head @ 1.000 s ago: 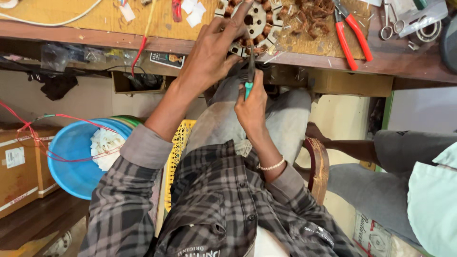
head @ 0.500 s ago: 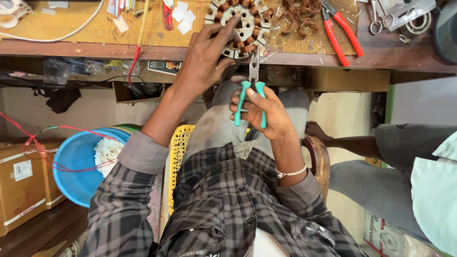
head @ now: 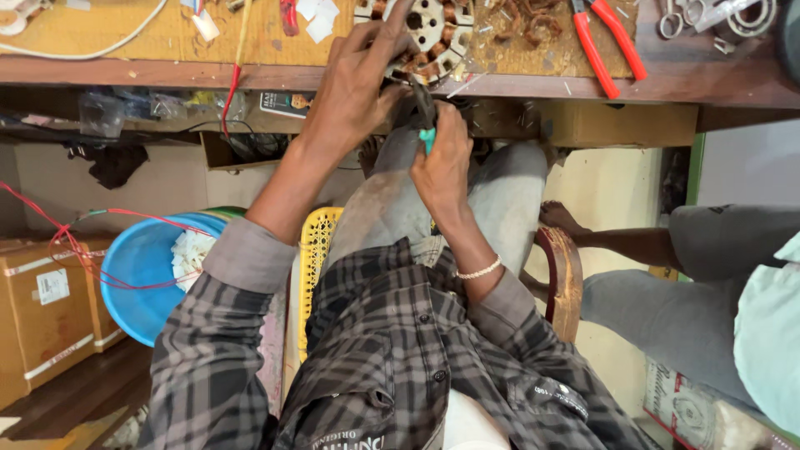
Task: The person uses pliers to cut and remove copper wire coils from a circular stator component. They then place the stator into a cylindrical metal housing and adjust the internal wiring by hand.
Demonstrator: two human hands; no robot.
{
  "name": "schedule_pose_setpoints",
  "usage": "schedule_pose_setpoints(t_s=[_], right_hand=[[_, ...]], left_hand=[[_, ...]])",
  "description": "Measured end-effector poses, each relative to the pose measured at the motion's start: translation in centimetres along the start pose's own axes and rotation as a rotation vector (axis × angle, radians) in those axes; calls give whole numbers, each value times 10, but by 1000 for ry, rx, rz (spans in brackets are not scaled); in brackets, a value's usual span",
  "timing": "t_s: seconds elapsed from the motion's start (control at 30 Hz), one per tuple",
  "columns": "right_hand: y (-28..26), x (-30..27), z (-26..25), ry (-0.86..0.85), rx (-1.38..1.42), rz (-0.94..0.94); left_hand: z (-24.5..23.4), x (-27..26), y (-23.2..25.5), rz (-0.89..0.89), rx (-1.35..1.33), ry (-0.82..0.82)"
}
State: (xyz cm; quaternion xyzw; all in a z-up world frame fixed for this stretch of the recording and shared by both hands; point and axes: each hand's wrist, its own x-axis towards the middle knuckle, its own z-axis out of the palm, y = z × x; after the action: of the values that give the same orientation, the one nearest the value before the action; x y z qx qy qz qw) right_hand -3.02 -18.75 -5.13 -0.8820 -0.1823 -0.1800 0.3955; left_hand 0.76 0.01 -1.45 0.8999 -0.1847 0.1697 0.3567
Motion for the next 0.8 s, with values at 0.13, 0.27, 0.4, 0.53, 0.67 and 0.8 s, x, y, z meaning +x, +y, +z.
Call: schedule_pose_setpoints(t_s=[0.13, 0.27, 0.4, 0.53, 0.67, 0.8], right_hand=[[-5, 5, -8, -117, 294, 265], [-5, -4, -32, -247, 501, 415], [-8, -8, -59, -346, 593, 408], [-8, -13, -77, -464, 760, 505], [4, -25, -83, -536, 959, 435], [16, -53, -85, -658, 913, 703]], left_hand=[[-12, 10, 9, 43, 11, -39], [-24, 16, 21, 162, -35, 1], [-23, 9, 45, 173, 0, -25], [-11, 0, 63, 47, -240, 16], [-4, -5, 71, 27, -254, 33], [-11, 5, 76, -33, -139, 79]])
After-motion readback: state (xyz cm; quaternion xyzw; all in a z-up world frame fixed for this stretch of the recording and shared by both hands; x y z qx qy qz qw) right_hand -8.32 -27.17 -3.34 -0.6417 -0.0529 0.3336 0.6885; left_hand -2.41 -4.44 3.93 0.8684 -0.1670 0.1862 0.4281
